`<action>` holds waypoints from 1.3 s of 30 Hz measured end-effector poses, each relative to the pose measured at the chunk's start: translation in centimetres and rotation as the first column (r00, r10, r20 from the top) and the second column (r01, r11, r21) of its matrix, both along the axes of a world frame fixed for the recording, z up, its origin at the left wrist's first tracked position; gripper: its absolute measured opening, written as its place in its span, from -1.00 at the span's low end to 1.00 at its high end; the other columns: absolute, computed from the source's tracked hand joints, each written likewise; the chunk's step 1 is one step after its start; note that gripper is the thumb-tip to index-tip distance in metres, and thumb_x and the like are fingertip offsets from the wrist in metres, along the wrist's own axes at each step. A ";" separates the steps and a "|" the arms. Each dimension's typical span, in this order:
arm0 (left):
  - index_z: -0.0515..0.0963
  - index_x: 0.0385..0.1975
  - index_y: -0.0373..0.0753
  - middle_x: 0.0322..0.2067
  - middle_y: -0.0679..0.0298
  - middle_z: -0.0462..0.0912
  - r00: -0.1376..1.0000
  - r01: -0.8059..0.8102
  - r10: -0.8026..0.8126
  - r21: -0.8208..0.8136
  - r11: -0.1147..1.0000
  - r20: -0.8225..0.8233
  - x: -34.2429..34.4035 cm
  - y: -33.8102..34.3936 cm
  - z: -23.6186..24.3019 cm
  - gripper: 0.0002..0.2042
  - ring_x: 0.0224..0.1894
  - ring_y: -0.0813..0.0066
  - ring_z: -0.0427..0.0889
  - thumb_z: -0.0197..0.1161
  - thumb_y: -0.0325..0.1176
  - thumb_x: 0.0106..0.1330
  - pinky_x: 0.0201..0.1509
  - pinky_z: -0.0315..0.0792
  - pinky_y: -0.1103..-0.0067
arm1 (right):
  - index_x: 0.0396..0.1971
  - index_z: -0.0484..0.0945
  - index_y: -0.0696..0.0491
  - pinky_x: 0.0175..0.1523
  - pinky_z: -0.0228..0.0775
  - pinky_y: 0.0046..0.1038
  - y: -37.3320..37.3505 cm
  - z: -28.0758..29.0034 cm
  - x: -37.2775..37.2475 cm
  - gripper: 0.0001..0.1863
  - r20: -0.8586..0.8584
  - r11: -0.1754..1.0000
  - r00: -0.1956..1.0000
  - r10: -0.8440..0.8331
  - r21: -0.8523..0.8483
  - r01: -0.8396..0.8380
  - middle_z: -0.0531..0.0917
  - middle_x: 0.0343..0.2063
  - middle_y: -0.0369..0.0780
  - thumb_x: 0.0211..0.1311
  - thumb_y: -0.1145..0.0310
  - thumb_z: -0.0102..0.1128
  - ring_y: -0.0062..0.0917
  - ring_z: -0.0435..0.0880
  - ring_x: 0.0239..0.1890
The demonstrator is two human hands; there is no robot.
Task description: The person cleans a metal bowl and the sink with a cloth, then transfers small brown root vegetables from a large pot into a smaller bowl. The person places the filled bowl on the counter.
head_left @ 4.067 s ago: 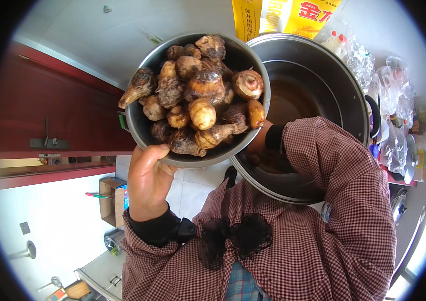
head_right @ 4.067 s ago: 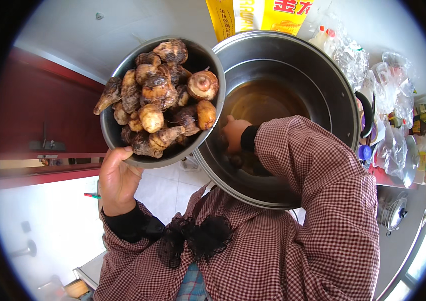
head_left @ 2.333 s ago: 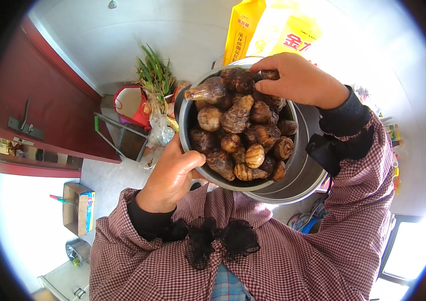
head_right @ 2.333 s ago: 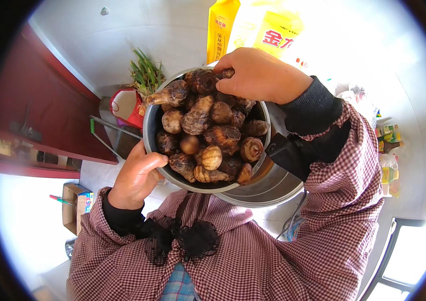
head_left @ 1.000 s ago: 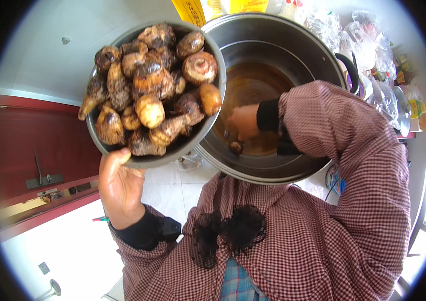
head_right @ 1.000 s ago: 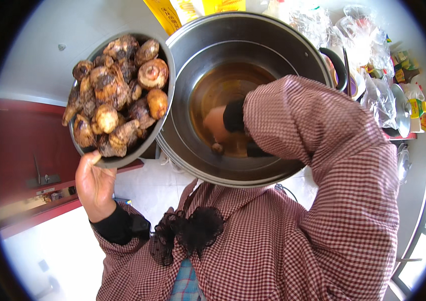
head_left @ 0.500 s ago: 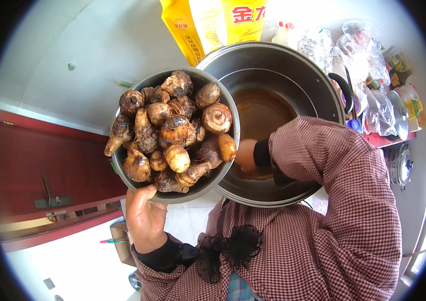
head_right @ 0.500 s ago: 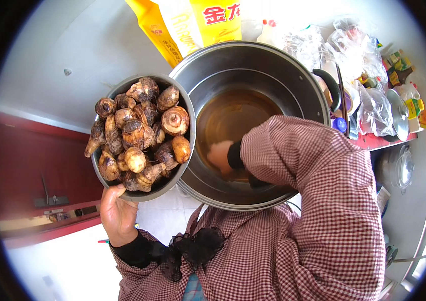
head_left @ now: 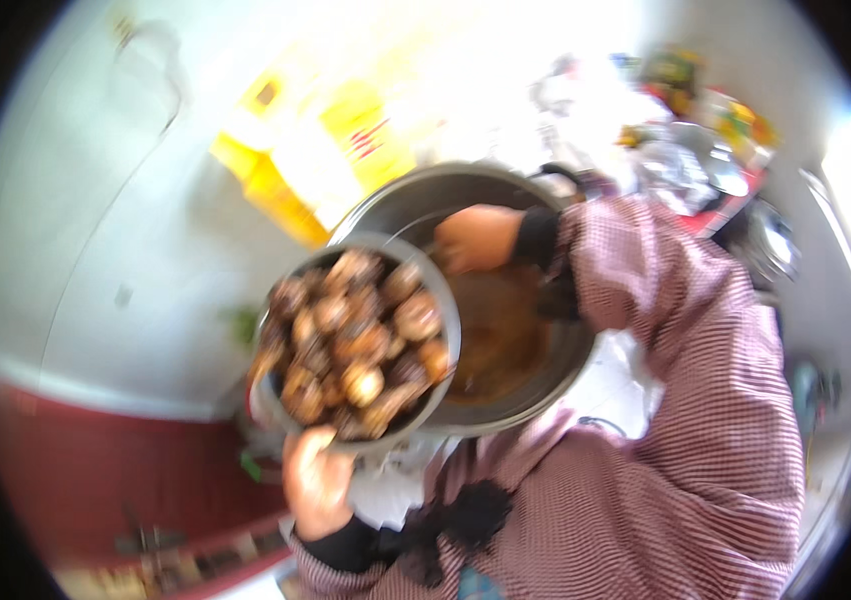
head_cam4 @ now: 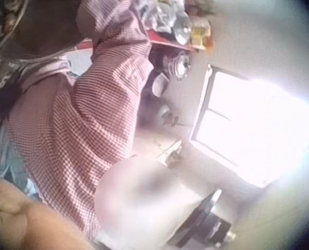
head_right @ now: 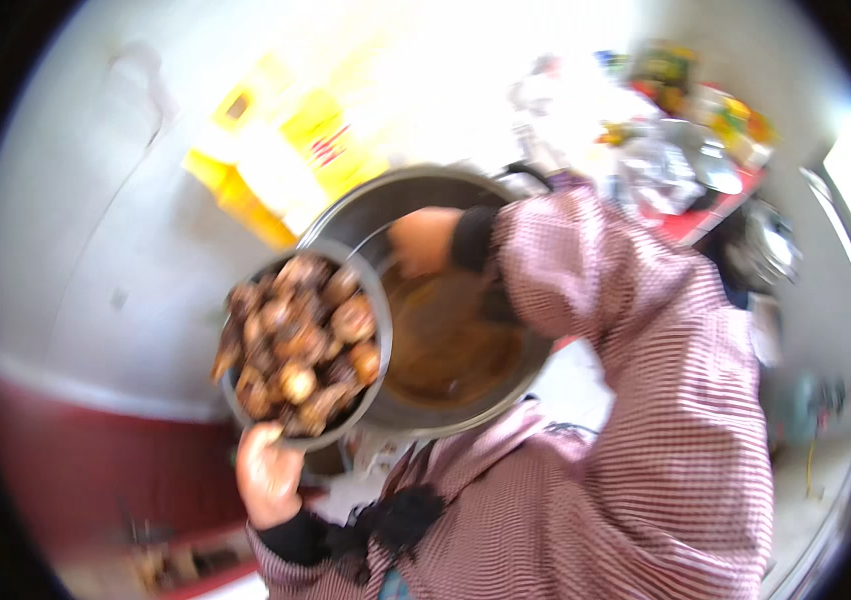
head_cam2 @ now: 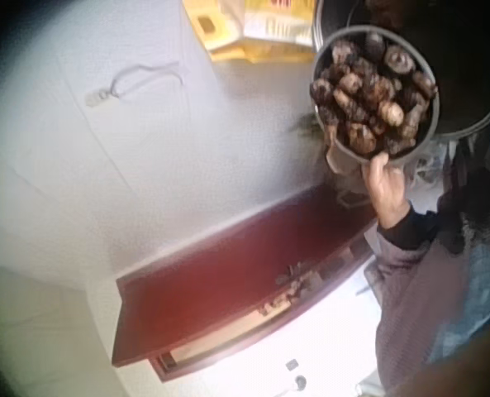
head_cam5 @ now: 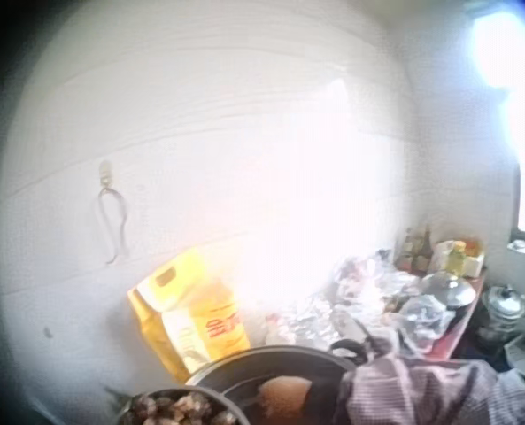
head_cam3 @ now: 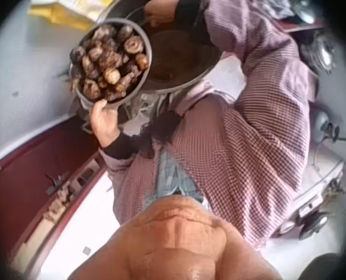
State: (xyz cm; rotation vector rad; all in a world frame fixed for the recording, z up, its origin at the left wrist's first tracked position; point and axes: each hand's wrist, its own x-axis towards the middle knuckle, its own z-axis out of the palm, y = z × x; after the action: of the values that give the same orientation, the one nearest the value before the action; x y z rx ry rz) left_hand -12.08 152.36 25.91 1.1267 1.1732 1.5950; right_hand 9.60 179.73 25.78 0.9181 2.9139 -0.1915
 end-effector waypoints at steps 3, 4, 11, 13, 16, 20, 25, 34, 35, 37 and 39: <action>0.38 -0.05 -0.39 -0.01 0.10 0.44 0.818 0.072 0.126 -0.317 0.946 0.561 -1.9 1.2 1.4 -0.58 0.00 0.23 0.47 0.09 -0.57 0.00 0.10 0.37 0.31 | -0.46 0.57 0.08 -0.24 0.52 -0.27 -1.4 1.2 0.1 -0.81 -0.122 0.977 0.974 -0.189 0.075 0.199 0.62 -0.44 -0.13 -0.14 0.34 0.19 -0.25 0.62 -0.30; 0.36 0.01 -0.36 -0.01 0.13 0.46 0.821 0.074 0.129 -0.328 0.942 0.556 -2.3 1.4 1.5 -0.54 0.01 0.19 0.46 0.06 -0.57 0.00 0.13 0.35 0.29 | -0.44 0.60 0.06 -0.24 0.50 -0.25 -1.8 2.0 0.5 -0.78 -0.229 0.982 0.956 -0.185 -0.068 0.174 0.62 -0.44 -0.15 -0.17 0.32 0.21 -0.27 0.62 -0.29; 0.45 -0.27 -0.41 -0.30 -0.03 0.55 0.995 0.010 0.011 -0.210 0.978 0.100 -5.9 1.8 -2.4 -0.74 -0.30 0.23 0.53 0.13 -0.70 -0.03 -0.20 0.49 0.40 | -0.46 0.62 0.08 -0.23 0.48 -0.26 -6.6 0.0 1.9 -0.79 -0.356 0.839 0.762 -0.541 -0.297 0.457 0.59 -0.28 -0.11 -0.20 0.36 0.22 -0.21 0.57 -0.17; 0.46 -0.26 -0.40 -0.31 -0.02 0.55 1.000 -0.018 0.018 -0.199 0.980 0.002 -5.9 1.8 -2.5 -0.72 -0.32 0.22 0.52 0.08 -0.76 -0.02 -0.19 0.48 0.42 | -0.48 0.62 0.07 -0.23 0.48 -0.29 -8.3 -1.2 1.9 -0.81 -0.628 0.813 0.630 -0.457 -0.006 0.582 0.60 -0.32 -0.11 -0.19 0.39 0.20 -0.24 0.59 -0.22; 0.45 -0.23 -0.41 -0.29 -0.01 0.55 1.000 -0.007 0.009 -0.204 0.979 0.008 -4.3 1.7 -1.1 -0.71 -0.31 0.22 0.52 0.08 -0.74 0.00 -0.20 0.48 0.42 | -0.48 0.60 0.10 -0.26 0.47 -0.33 -9.5 -1.2 1.4 -0.80 -0.489 0.779 0.616 -0.618 -0.274 0.564 0.60 -0.46 -0.11 -0.22 0.40 0.23 -0.27 0.61 -0.32; 0.43 -0.19 -0.42 -0.25 0.00 0.55 0.996 0.022 0.002 -0.259 0.966 0.094 -0.2 0.5 1.6 -0.70 -0.29 0.22 0.52 0.07 -0.71 0.01 -0.20 0.48 0.41 | -0.66 0.57 0.15 -0.44 0.44 -0.45 -11.0 0.5 0.9 -0.88 -0.745 0.799 0.331 -0.578 -0.437 0.413 0.56 -0.68 -0.08 -0.26 0.43 0.29 -0.41 0.59 -0.56; 0.42 -0.14 -0.44 -0.22 0.02 0.54 0.976 0.095 -0.023 -0.325 0.941 0.218 5.2 -2.7 4.0 -0.68 -0.27 0.21 0.52 0.06 -0.68 0.04 -0.21 0.48 0.40 | -0.41 0.51 0.10 -0.40 0.42 -0.55 -17.5 2.9 8.1 -0.78 -0.554 0.549 -0.030 -0.832 -0.815 -0.186 0.52 -0.49 -0.34 -0.03 0.33 0.32 -0.65 0.50 -0.39; 0.38 -0.05 -0.47 -0.14 0.05 0.54 0.891 0.377 -0.166 -0.484 0.789 0.423 15.9 -8.7 5.6 -0.63 -0.23 0.20 0.52 0.05 -0.62 0.08 -0.22 0.48 0.39 | -0.10 0.50 0.04 -0.32 0.37 -0.68 -45.7 -1.8 30.8 -0.57 -0.326 0.369 -0.394 -0.859 -0.929 -0.035 0.54 -0.41 -0.39 0.07 0.14 0.30 -0.77 0.44 -0.44; 0.38 -0.05 -0.48 -0.14 0.05 0.54 0.881 0.427 -0.222 -0.497 0.756 0.419 17.6 -9.3 5.1 -0.63 -0.21 0.19 0.52 0.05 -0.61 0.08 -0.18 0.48 0.39 | -0.11 0.51 0.04 -0.31 0.37 -0.68 -49.8 -2.9 32.5 -0.59 -0.277 0.309 -0.476 -0.835 -0.951 0.011 0.54 -0.40 -0.39 0.09 0.14 0.28 -0.79 0.43 -0.44; 0.38 -0.04 -0.49 -0.13 0.05 0.54 0.846 0.523 -0.337 -0.519 0.676 0.414 21.1 -10.3 4.0 -0.63 -0.16 0.18 0.52 0.05 -0.59 0.09 -0.11 0.47 0.37 | -0.09 0.50 0.05 -0.25 0.39 -0.65 -57.7 -4.6 34.9 -0.58 -0.231 0.287 -0.621 -0.749 -0.958 0.010 0.55 -0.36 -0.38 0.10 0.15 0.26 -0.75 0.45 -0.39; 0.42 -0.08 -0.45 -0.15 0.09 0.56 0.610 0.790 -0.505 -0.516 0.330 0.611 24.4 -10.7 3.1 -0.68 -0.16 0.21 0.52 0.04 -0.54 0.13 -0.07 0.44 0.42 | -0.15 0.52 0.05 -0.27 0.41 -0.63 -64.9 -5.9 35.9 -0.63 -0.218 0.282 -0.793 -0.569 -0.957 0.060 0.56 -0.38 -0.38 0.08 0.18 0.27 -0.72 0.47 -0.44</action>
State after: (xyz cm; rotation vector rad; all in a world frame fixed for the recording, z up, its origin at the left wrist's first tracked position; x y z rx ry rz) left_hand 12.30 141.70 28.98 0.5575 0.7981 0.4654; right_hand 45.52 114.84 19.87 -1.2856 -0.2409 0.9536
